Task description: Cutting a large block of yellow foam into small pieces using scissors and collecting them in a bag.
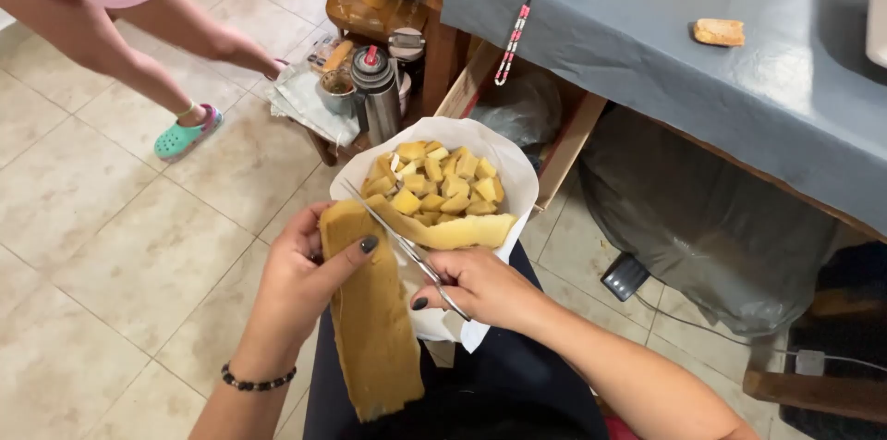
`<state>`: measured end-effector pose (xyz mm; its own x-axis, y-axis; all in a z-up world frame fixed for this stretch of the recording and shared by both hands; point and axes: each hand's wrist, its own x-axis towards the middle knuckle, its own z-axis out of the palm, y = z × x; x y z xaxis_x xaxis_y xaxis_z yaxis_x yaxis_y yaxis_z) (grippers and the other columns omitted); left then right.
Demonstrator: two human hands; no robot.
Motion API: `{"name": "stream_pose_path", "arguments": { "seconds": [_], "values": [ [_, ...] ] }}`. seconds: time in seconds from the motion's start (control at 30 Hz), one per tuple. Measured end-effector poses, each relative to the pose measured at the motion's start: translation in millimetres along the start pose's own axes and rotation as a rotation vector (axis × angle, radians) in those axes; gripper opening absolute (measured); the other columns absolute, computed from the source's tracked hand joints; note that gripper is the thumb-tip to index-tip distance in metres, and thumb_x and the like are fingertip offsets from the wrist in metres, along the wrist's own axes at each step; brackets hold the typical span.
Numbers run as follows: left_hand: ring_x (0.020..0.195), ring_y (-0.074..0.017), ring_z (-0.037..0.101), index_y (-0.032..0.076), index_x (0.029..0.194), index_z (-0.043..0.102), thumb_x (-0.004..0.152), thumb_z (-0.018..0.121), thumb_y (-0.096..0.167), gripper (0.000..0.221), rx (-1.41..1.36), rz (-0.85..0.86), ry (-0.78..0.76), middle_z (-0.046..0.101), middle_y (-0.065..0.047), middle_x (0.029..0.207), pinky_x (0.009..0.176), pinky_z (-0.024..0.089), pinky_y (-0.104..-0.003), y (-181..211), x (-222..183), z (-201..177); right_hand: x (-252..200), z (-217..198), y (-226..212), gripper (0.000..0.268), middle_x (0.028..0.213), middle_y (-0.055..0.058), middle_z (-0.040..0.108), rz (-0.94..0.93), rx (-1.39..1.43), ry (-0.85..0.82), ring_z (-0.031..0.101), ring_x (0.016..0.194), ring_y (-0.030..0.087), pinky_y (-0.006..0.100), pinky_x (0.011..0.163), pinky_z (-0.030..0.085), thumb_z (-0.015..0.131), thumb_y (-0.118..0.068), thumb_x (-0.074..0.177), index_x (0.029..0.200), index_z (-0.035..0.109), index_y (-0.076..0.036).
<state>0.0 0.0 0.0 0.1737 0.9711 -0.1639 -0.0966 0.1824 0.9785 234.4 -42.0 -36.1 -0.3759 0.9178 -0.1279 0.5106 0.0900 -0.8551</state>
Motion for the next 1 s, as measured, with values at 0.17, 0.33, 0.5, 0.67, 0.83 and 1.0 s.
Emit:
{"name": "stream_pose_path", "arguments": {
  "seconds": [0.17, 0.33, 0.5, 0.67, 0.83, 1.0],
  "values": [
    [0.085, -0.0240, 0.070, -0.001, 0.132, 0.063, 0.076, 0.087, 0.009, 0.062, 0.016, -0.009, -0.036, 0.075, -0.016, 0.094, 0.079, 0.060, -0.041, -12, 16, -19, 1, 4, 1, 0.035, 0.054, -0.001, 0.065, 0.031, 0.195, -0.023, 0.063, 0.054, 0.012, 0.025, 0.056, 0.050, 0.078, -0.041, 0.091, 0.073, 0.068, -0.013],
    [0.085, -0.0246, 0.070, -0.004, 0.131, 0.065, 0.071, 0.087, 0.004, 0.064, 0.056, -0.004, -0.038, 0.075, -0.017, 0.095, 0.079, 0.060, -0.040, 0, 20, -35, 0, 11, -4, 0.039, 0.052, -0.001, 0.064, 0.030, 0.402, -0.099, 0.057, 0.053, 0.007, 0.021, 0.054, 0.046, 0.074, -0.038, 0.098, 0.068, 0.067, -0.014],
    [0.088, -0.0284, 0.069, -0.006, 0.135, 0.064, 0.069, 0.087, 0.000, 0.070, 0.198, -0.040, -0.042, 0.074, -0.022, 0.100, 0.079, 0.060, -0.042, 11, 23, -44, 1, 18, -2, 0.040, 0.051, 0.000, 0.063, 0.075, 0.478, -0.108, 0.050, 0.049, 0.005, 0.018, 0.050, 0.039, 0.072, -0.036, 0.099, 0.067, 0.066, -0.014],
    [0.092, -0.0300, 0.071, -0.002, 0.134, 0.068, 0.069, 0.083, -0.001, 0.066, 0.323, -0.065, -0.071, 0.077, -0.024, 0.103, 0.080, 0.060, -0.046, 40, 20, -30, 1, 24, 6, 0.040, 0.052, 0.000, 0.063, 0.072, 0.490, -0.092, 0.050, 0.050, 0.006, 0.019, 0.050, 0.039, 0.072, -0.036, 0.100, 0.068, 0.064, -0.014],
    [0.090, -0.0282, 0.074, 0.002, 0.130, 0.073, 0.073, 0.080, 0.004, 0.058, 0.504, -0.093, -0.077, 0.080, -0.023, 0.101, 0.078, 0.062, -0.045, 59, 10, -7, 4, 14, 9, 0.040, 0.061, 0.004, 0.068, -0.032, 0.344, -0.123, 0.056, 0.057, 0.012, 0.025, 0.055, 0.046, 0.064, -0.045, 0.103, 0.079, 0.065, -0.014],
    [0.092, -0.0261, 0.076, 0.016, 0.127, 0.077, 0.069, 0.083, 0.018, 0.058, 0.737, -0.097, -0.044, 0.081, -0.014, 0.097, 0.082, 0.060, -0.040, 58, 10, 6, 5, 7, 11, 0.032, 0.058, 0.001, 0.067, -0.026, 0.259, -0.042, 0.063, 0.058, 0.014, 0.026, 0.060, 0.051, 0.072, -0.039, 0.098, 0.077, 0.066, -0.014]
  ]
}}
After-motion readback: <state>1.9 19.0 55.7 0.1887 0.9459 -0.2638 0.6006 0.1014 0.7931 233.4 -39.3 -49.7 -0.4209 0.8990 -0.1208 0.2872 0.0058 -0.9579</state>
